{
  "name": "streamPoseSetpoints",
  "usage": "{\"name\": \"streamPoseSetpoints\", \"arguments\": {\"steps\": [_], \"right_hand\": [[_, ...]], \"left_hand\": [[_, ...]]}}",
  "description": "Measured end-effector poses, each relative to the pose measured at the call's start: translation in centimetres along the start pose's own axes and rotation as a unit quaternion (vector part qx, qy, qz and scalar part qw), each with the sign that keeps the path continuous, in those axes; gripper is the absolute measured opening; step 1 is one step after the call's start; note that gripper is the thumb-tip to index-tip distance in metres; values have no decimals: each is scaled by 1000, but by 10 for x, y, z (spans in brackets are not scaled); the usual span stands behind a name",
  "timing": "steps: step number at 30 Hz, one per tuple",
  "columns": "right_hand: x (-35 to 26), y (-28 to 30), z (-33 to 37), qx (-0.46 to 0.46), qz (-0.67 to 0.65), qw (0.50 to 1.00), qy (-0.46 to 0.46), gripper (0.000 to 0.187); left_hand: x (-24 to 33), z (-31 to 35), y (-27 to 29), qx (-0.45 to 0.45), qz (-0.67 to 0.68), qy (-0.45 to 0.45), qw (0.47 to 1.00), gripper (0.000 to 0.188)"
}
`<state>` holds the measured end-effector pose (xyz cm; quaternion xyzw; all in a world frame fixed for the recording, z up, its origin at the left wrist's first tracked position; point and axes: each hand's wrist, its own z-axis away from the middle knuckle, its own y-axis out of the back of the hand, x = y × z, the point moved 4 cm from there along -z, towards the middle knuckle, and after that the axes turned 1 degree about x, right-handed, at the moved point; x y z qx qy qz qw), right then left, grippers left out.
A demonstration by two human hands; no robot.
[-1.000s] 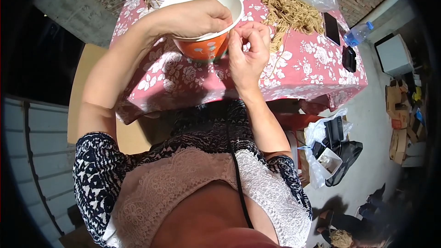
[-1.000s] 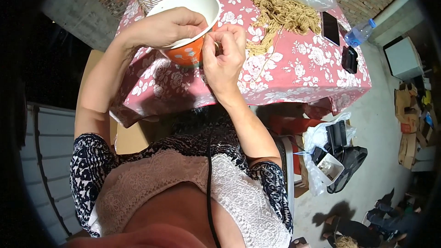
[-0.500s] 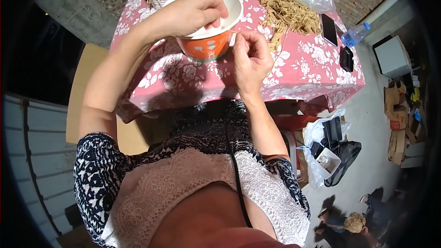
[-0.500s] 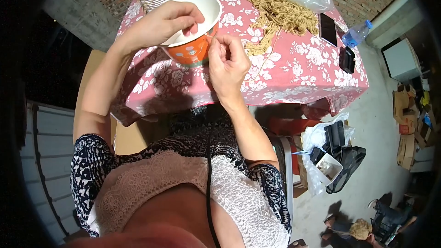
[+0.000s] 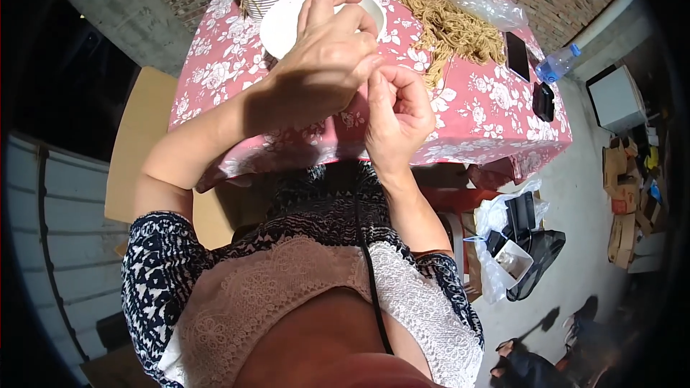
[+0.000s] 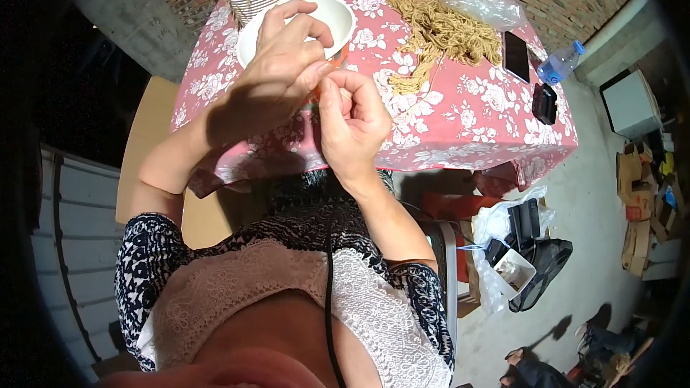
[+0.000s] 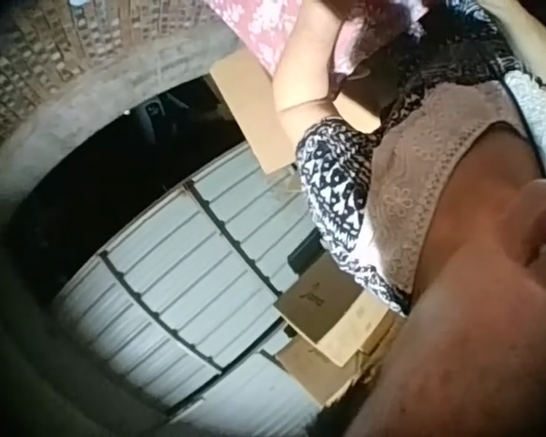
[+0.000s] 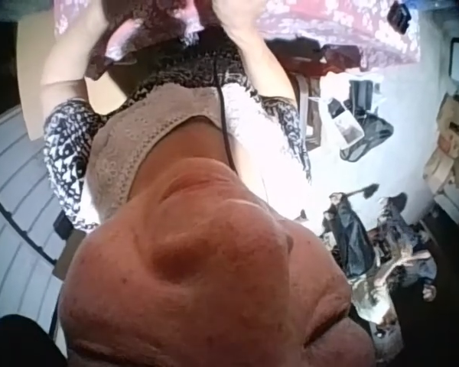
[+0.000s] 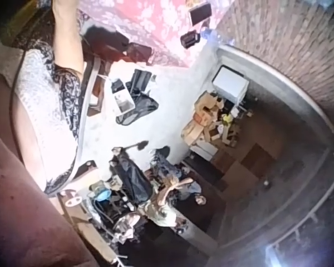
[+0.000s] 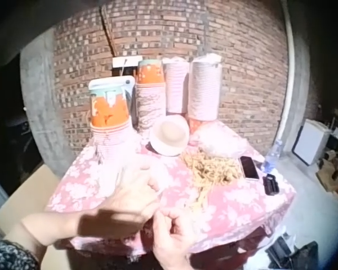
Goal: Threading thin strings through holes in paper bowls and securing them, likely as part of a packaging process.
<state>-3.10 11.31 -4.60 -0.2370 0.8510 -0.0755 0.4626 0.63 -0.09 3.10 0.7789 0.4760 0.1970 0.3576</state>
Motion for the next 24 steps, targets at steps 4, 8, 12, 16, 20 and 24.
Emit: {"name": "streamPoseSetpoints", "arguments": {"steps": [4, 8, 12, 16, 20, 24], "right_hand": [[1, -1, 1, -11, 19, 1000, -6, 5], [4, 0, 3, -28, 17, 998, -48, 7], [8, 1, 2, -31, 27, 996, -82, 6], [13, 3, -4, -8, -29, 994, -104, 3], [25, 12, -15, 15, -11, 994, -112, 7], [34, 13, -20, 8, -5, 993, -117, 9]], "left_hand": [[7, 0, 4, 28, 6, -45, 999, 11], [6, 0, 9, 39, 9, -65, 997, 10], [-2, 4, 9, 41, 47, -20, 998, 12], [-13, 5, 6, 24, 65, 12, 998, 18], [-42, 2, 6, 5, 74, 102, 992, 17], [-57, 1, -1, -43, 150, 194, 968, 23]]}}
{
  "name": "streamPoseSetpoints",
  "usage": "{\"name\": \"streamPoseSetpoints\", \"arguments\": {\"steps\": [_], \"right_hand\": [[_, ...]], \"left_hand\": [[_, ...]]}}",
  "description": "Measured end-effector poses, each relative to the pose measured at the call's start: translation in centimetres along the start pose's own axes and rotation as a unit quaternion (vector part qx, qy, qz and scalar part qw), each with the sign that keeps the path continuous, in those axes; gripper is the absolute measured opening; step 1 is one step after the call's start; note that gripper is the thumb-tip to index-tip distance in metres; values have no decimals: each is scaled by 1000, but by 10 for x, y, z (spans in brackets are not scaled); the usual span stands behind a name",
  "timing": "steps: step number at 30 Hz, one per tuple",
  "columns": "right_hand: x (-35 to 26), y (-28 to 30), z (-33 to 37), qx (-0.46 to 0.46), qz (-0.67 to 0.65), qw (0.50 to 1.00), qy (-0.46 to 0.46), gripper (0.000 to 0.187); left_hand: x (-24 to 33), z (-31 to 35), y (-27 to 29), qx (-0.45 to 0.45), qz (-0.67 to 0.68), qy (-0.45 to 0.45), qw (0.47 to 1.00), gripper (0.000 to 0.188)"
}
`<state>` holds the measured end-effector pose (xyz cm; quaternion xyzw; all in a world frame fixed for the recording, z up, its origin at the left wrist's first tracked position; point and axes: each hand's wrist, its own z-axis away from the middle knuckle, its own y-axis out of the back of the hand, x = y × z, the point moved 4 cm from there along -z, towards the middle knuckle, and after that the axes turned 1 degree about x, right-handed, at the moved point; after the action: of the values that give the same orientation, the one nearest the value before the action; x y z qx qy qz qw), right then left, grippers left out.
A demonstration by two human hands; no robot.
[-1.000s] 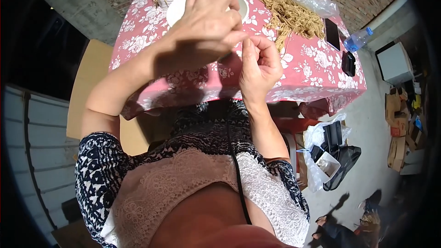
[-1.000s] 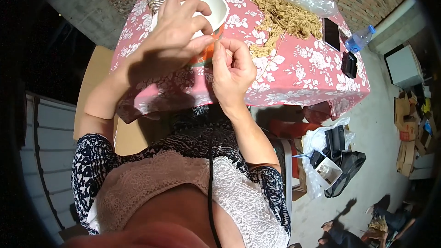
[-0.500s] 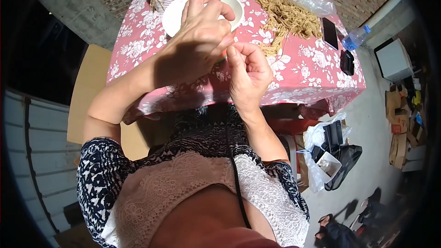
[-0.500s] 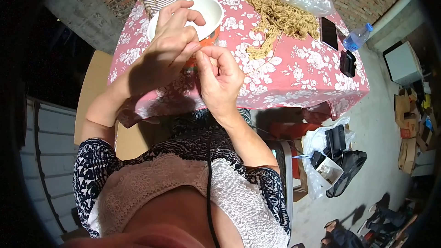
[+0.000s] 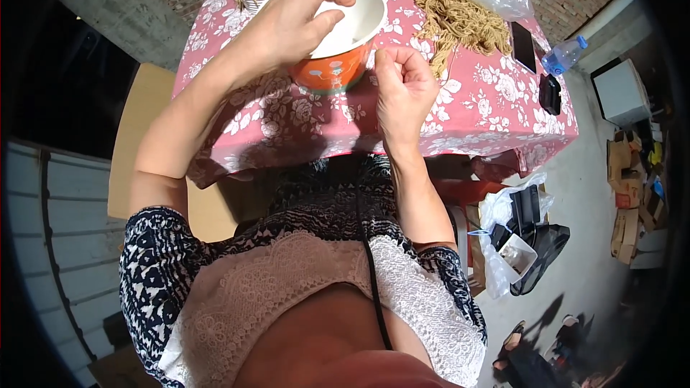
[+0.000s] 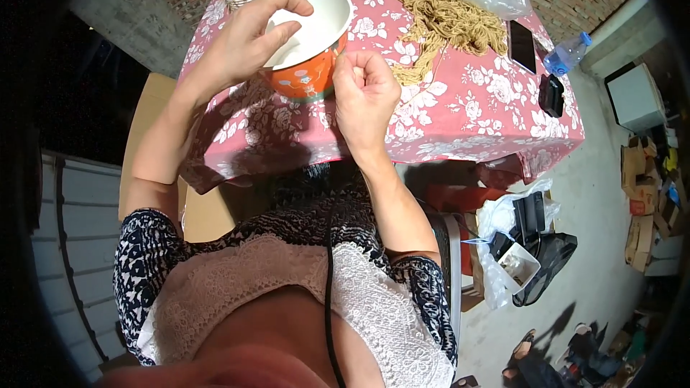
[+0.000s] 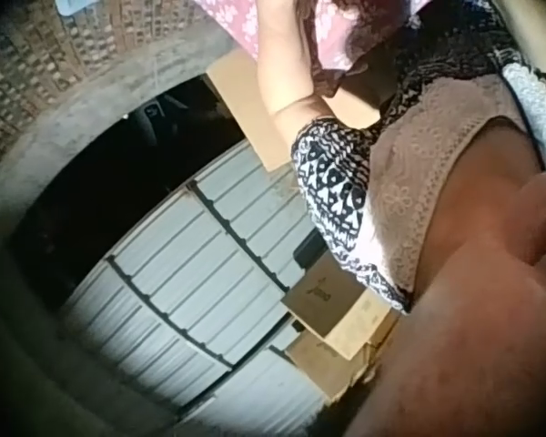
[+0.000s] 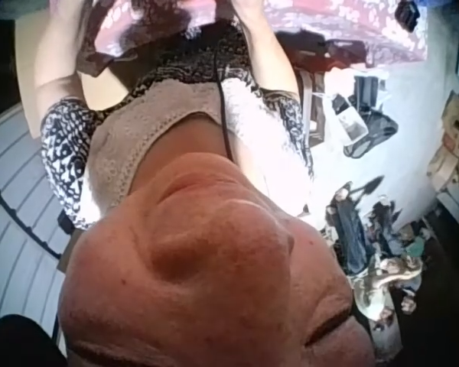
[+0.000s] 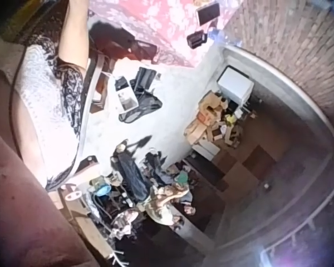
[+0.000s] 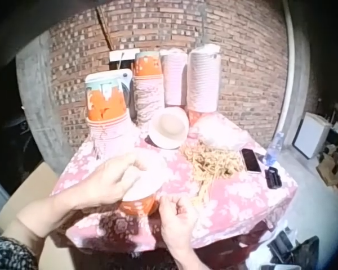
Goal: Threading thin strings through holes in paper bowls and securing them, likely as part of a packaging process.
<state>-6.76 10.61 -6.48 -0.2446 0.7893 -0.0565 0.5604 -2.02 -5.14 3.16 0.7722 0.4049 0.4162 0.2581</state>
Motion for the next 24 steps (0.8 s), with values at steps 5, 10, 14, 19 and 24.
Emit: {"name": "streamPoseSetpoints", "arguments": {"steps": [5, 10, 14, 19, 24], "right_hand": [[0, -1, -1, -13, 23, 1000, -5, 9], [2, -3, -1, -18, -6, 1000, -18, 9], [5, -3, -2, -26, 16, 999, -23, 9], [6, -4, -4, -28, 16, 999, -18, 9], [10, -6, -7, -20, 13, 1000, -13, 9]], "left_hand": [[-11, -4, -10, -81, 53, 83, 992, 23], [-14, -7, -17, -149, 51, 77, 984, 23], [-11, -9, -18, -151, 53, 68, 985, 23], [-16, -8, -22, -152, 85, 59, 983, 25], [-15, -10, -24, -171, 108, 57, 978, 27]]}}
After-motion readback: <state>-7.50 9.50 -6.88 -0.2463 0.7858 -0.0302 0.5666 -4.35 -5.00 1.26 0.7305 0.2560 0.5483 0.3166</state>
